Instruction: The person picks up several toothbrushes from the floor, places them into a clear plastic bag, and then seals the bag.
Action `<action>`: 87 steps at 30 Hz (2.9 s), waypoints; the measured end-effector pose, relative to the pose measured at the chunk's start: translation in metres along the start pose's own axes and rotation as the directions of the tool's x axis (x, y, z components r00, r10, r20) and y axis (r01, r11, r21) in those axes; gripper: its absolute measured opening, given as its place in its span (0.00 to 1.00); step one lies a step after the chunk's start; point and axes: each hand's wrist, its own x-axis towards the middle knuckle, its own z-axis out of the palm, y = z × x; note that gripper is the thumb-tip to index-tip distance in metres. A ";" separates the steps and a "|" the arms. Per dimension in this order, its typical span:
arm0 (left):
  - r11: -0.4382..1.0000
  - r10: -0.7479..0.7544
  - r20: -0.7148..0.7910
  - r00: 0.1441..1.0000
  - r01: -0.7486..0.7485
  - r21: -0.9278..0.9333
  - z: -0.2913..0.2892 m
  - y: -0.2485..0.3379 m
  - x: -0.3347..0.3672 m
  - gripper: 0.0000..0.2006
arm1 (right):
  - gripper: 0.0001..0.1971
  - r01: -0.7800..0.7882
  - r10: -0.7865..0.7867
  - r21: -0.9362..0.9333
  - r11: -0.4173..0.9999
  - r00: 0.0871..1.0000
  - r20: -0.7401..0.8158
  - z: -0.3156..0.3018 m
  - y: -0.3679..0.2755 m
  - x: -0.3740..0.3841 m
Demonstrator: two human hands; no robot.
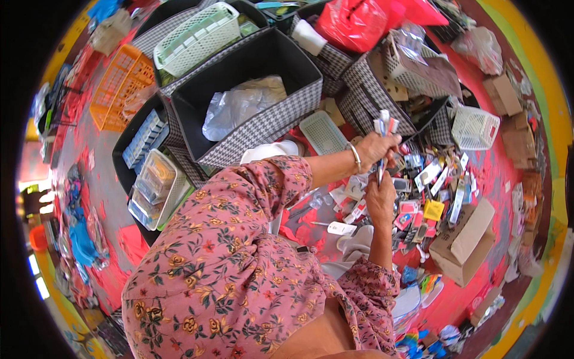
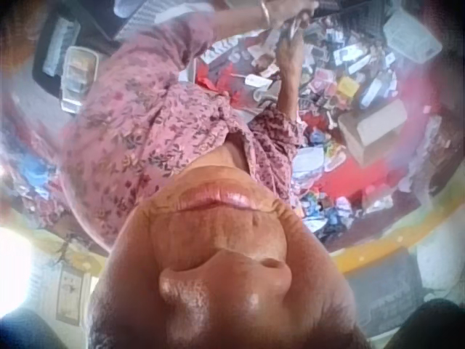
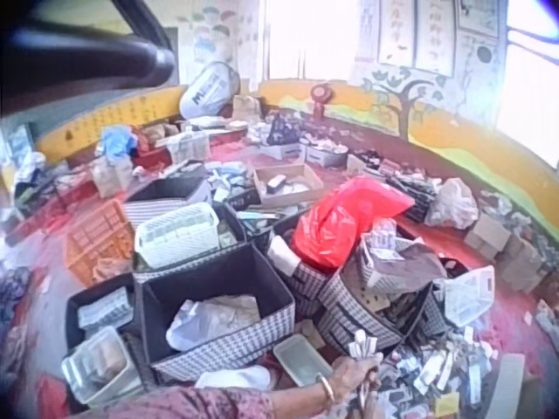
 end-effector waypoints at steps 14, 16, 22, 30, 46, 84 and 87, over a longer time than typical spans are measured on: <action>0.879 -0.101 0.287 0.953 -0.049 0.475 -0.009 -0.004 -0.006 0.21 | 0.12 -0.344 0.294 0.534 0.772 0.939 0.180 -0.014 -0.012 0.006; 0.822 0.028 0.229 0.973 -0.153 0.549 -0.012 0.016 -0.009 0.21 | 0.15 -0.380 0.401 0.639 0.669 0.908 0.120 -0.024 -0.008 0.009; 0.796 0.288 0.128 0.949 -0.312 0.518 -0.101 0.157 -0.063 0.12 | 0.12 -0.283 0.483 0.808 0.517 0.876 -0.002 -0.035 0.019 0.009; -0.239 0.126 -0.598 0.791 0.610 0.756 -0.345 0.130 -0.052 0.23 | 0.13 -0.339 0.441 0.860 0.382 0.884 0.152 -0.055 0.018 0.006; -0.391 0.353 -0.544 0.761 0.648 0.653 -0.446 0.106 -0.057 0.18 | 0.13 -0.315 0.446 0.804 0.505 0.892 0.069 -0.073 0.012 -0.017; -0.226 0.834 -0.243 0.495 0.709 0.668 -0.430 0.205 -0.115 0.15 | 0.15 -0.515 0.332 0.770 0.376 0.851 0.407 0.009 0.029 -0.018; -0.301 0.736 -0.258 0.626 0.644 0.703 -0.440 0.216 -0.114 0.16 | 0.15 -0.475 0.311 0.780 0.408 0.875 0.371 0.003 0.031 -0.017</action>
